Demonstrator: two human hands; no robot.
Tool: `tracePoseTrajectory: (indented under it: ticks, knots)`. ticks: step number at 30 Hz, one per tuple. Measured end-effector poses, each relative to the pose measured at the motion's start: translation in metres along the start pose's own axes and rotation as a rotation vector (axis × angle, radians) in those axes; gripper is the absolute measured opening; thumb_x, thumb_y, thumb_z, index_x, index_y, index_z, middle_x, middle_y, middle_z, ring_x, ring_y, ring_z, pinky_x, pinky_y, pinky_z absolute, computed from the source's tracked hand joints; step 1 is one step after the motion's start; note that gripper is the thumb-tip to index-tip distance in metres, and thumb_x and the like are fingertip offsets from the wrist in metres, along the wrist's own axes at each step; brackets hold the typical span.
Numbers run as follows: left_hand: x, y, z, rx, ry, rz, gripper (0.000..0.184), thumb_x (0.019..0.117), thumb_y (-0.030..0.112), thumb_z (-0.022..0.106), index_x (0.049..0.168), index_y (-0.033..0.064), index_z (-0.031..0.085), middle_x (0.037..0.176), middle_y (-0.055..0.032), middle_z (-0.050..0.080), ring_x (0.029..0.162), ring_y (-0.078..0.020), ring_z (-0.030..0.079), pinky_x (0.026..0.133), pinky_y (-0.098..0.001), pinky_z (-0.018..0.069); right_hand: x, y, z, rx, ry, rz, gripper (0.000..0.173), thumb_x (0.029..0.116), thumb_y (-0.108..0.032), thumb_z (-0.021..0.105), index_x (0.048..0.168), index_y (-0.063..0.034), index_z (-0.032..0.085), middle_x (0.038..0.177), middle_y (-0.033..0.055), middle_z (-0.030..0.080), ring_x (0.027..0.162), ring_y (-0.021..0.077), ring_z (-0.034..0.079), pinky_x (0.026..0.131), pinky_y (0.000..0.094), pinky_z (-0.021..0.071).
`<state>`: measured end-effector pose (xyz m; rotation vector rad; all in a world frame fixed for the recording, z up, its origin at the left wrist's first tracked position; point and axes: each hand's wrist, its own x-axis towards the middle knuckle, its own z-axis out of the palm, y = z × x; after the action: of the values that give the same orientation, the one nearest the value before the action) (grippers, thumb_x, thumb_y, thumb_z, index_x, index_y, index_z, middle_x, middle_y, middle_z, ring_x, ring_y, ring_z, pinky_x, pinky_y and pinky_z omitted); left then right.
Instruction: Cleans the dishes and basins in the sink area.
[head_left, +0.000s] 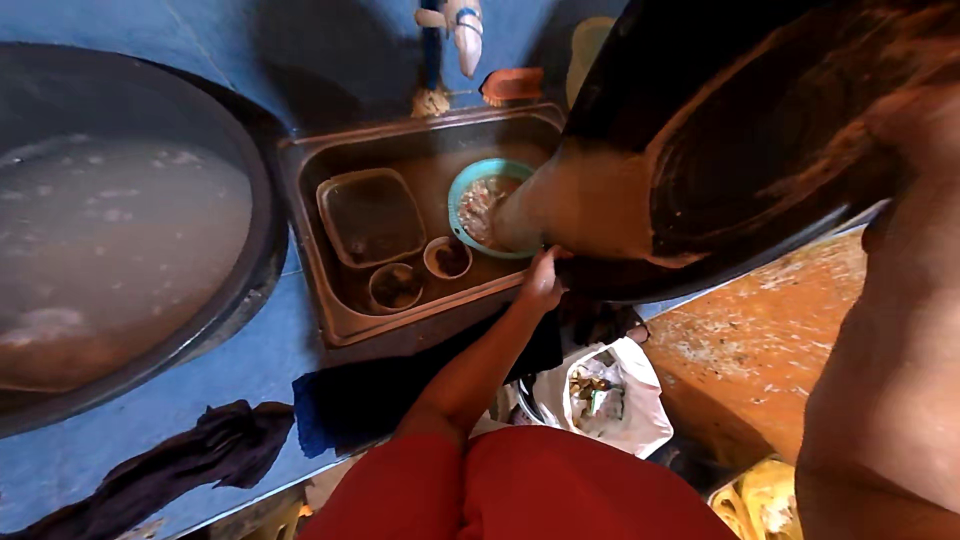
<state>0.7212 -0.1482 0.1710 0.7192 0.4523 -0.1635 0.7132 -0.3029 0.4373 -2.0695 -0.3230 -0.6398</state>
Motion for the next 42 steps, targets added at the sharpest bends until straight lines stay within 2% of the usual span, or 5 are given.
tracePoseTrajectory:
  ticks: [22, 27, 30, 34, 42]
  knots:
    - [0.033, 0.001, -0.006, 0.148, -0.102, -0.256, 0.022, 0.1044, 0.036, 0.052, 0.102, 0.0164, 0.062, 0.081, 0.0000, 0.061, 0.062, -0.0087, 0.056, 0.050, -0.0234, 0.0447, 0.012, -0.048, 0.064, -0.202, -0.356, -0.236, 0.048, 0.0807, -0.032, 0.076, 0.123, -0.0130, 0.062, 0.110, -0.0057, 0.071, 0.100, -0.0014, 0.067, 0.088, 0.0241, 0.0581]
    - [0.008, 0.019, -0.004, 0.320, 0.067, -0.046, 0.023, 0.0998, 0.020, 0.059, 0.120, 0.0088, 0.061, 0.092, -0.0067, 0.066, 0.065, -0.0120, 0.058, 0.050, -0.0267, 0.0457, -0.013, 0.029, -0.013, 0.194, -0.029, 0.017, 0.052, 0.0788, -0.006, 0.078, 0.124, -0.0069, 0.053, 0.107, 0.0023, 0.069, 0.097, 0.0143, 0.071, 0.086, 0.0350, 0.0631]
    - [0.000, 0.024, 0.001, 0.289, 0.083, 0.155, 0.046, 0.0860, 0.004, 0.065, 0.131, 0.0037, 0.052, 0.107, -0.0138, 0.066, 0.087, -0.0210, 0.067, 0.068, -0.0383, 0.0572, -0.047, 0.097, -0.052, 0.381, 0.265, 0.188, 0.050, 0.0760, 0.005, 0.066, 0.122, -0.0050, 0.049, 0.105, 0.0053, 0.067, 0.096, 0.0189, 0.070, 0.084, 0.0406, 0.0623]
    - [-0.002, 0.025, 0.026, 0.468, 0.078, 0.319, 0.057, 0.0796, -0.002, 0.068, 0.134, -0.0022, 0.051, 0.115, -0.0192, 0.067, 0.103, -0.0253, 0.068, 0.086, -0.0454, 0.0579, -0.105, 0.161, -0.072, 0.466, 0.460, 0.358, 0.042, 0.0804, 0.003, 0.051, 0.121, -0.0062, 0.045, 0.101, 0.0005, 0.065, 0.091, 0.0122, 0.069, 0.082, 0.0363, 0.0615]
    - [0.011, 0.020, 0.079, 0.980, 0.130, 0.317, 0.052, 0.0892, 0.018, 0.072, 0.132, -0.0032, 0.052, 0.111, -0.0232, 0.069, 0.106, -0.0346, 0.068, 0.091, -0.0562, 0.0556, -0.155, 0.265, -0.076, 0.679, 0.487, 0.661, 0.028, 0.1027, -0.009, 0.042, 0.130, -0.0039, 0.044, 0.109, 0.0078, 0.065, 0.097, 0.0168, 0.069, 0.087, 0.0406, 0.0607]
